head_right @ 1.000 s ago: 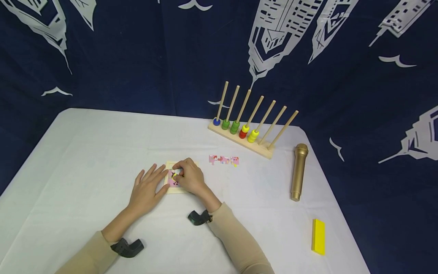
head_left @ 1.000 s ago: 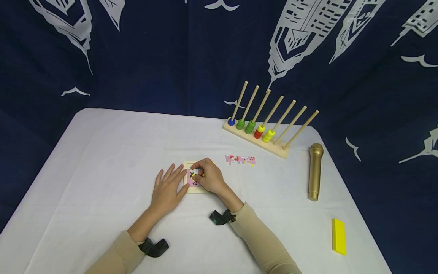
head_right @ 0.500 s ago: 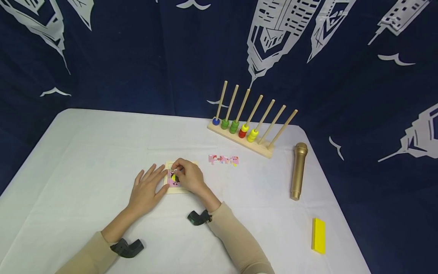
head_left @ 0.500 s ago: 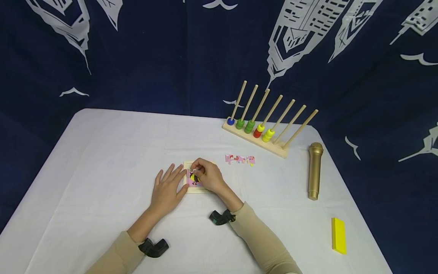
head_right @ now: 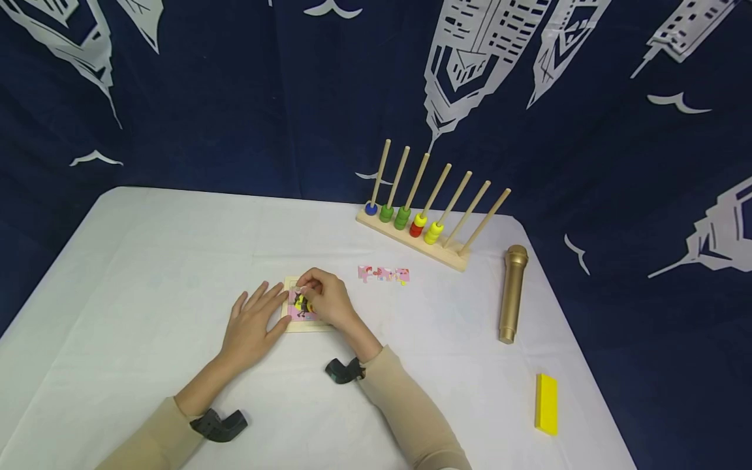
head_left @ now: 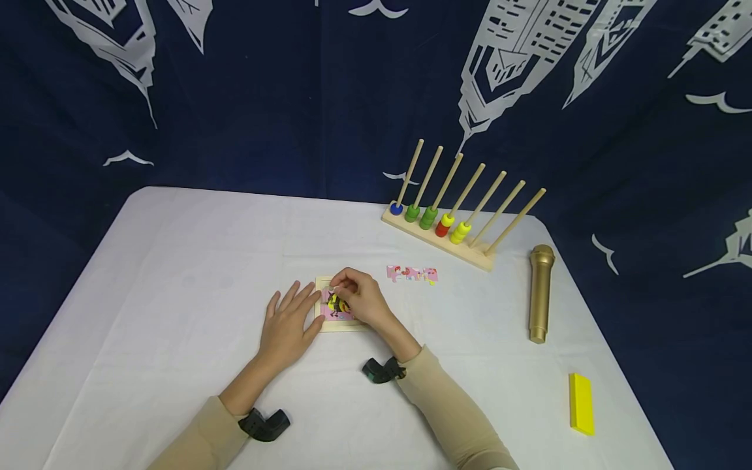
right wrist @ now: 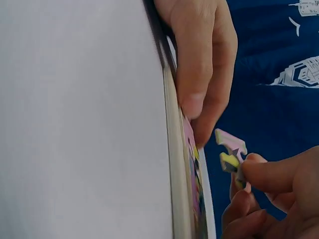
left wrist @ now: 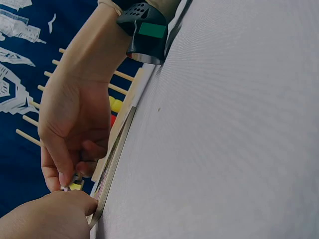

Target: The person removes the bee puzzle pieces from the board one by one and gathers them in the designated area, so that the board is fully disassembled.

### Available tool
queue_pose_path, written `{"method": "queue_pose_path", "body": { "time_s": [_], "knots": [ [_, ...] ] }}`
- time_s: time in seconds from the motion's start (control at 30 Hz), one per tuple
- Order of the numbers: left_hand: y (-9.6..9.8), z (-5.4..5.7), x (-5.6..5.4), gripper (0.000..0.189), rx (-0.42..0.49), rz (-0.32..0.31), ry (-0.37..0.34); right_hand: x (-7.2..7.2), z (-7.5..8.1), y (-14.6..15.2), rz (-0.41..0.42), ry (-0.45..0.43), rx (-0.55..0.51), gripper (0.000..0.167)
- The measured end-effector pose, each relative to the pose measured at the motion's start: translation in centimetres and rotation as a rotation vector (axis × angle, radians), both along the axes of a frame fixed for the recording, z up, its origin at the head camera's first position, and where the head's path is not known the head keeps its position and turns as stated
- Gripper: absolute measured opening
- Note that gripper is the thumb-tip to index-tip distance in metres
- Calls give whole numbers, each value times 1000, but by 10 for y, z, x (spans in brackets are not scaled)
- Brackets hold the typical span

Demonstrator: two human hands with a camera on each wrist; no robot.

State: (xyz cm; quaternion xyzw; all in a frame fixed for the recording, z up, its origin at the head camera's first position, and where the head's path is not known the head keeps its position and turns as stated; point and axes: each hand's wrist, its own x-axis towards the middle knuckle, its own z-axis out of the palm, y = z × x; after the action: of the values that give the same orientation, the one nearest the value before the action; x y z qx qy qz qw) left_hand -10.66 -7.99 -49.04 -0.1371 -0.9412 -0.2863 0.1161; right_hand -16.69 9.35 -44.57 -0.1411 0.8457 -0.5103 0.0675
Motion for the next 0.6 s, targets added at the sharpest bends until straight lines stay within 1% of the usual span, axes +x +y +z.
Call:
{"method": "queue_pose_path", "body": {
  "time_s": [0.1, 0.27, 0.43, 0.6],
  "knots": [
    [1, -1, 0, 47, 3, -1, -10, 0, 5, 6, -5, -11, -22, 11],
    [3, 0, 1, 47, 16, -1, -15, -4, 13, 24, -13, -43, -20, 12],
    [2, 0, 0, 47, 22, -3, -6, -10, 21, 52, -73, -63, 1, 12],
    [2, -1, 0, 47, 24, 0, -8, -14, 23, 81, -130, -74, 41, 11]
  ]
}}
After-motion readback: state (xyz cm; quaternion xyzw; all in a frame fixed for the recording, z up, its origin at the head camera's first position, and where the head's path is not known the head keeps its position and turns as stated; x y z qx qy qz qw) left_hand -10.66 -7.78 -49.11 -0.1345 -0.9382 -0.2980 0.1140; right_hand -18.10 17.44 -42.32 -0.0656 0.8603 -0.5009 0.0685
